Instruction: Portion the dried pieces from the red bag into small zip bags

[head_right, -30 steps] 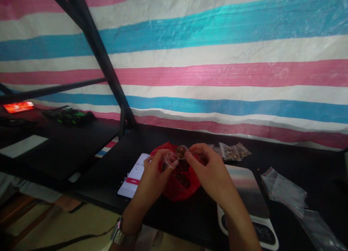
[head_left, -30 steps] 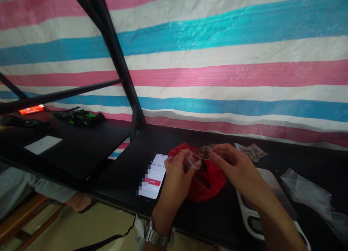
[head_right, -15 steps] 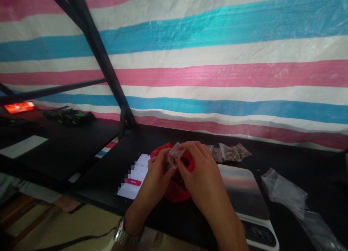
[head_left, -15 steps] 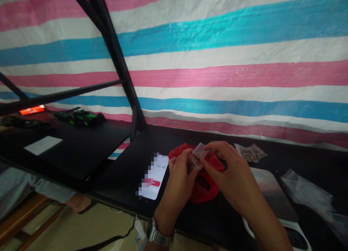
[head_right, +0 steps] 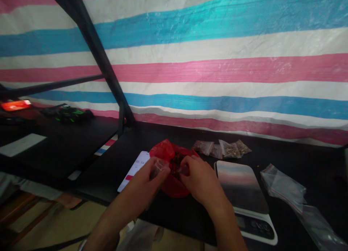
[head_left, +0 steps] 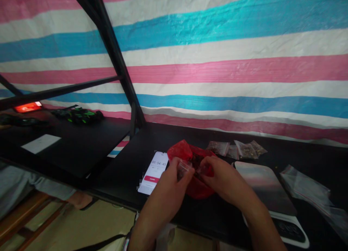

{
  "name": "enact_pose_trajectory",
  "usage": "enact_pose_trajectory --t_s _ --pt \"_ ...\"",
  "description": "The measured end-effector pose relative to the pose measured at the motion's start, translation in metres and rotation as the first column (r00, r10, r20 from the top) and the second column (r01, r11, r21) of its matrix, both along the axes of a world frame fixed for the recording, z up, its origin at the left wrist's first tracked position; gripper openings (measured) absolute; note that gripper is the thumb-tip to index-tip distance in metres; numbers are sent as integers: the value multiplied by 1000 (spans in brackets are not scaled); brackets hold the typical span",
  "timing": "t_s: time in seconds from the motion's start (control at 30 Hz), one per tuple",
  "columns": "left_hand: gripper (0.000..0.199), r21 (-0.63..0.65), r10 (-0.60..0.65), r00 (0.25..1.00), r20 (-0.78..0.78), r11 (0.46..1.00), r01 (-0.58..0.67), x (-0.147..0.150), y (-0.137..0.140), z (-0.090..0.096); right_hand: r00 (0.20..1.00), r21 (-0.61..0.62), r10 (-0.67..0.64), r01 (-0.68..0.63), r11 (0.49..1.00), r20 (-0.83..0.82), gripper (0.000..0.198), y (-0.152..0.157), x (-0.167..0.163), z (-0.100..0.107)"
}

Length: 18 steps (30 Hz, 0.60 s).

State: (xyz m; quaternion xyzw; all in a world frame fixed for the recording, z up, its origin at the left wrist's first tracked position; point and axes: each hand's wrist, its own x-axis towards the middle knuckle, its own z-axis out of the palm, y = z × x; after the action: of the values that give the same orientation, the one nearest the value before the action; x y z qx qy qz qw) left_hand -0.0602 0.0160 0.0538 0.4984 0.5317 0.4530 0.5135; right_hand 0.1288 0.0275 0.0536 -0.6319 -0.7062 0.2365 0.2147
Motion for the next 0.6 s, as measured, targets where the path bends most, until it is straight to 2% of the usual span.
enact_pose_trajectory --t_s 0.1,0.2,0.43,0.6 --pt "16 -82 -197 963 -182 979 185 0 -4 -9 989 -22 -58 61 998 137 16 -1 -1 2" --pt "18 -65 -197 964 -177 980 188 4 2 -18 970 -34 -94 104 994 226 16 0 1 5" --pt "29 -94 -143 984 102 984 153 10 16 -23 997 -38 -40 43 998 66 26 6 5 -10" --pt "48 -179 -40 926 376 977 114 9 21 -22 992 -94 -58 48 994 -113 15 8 6 -14"
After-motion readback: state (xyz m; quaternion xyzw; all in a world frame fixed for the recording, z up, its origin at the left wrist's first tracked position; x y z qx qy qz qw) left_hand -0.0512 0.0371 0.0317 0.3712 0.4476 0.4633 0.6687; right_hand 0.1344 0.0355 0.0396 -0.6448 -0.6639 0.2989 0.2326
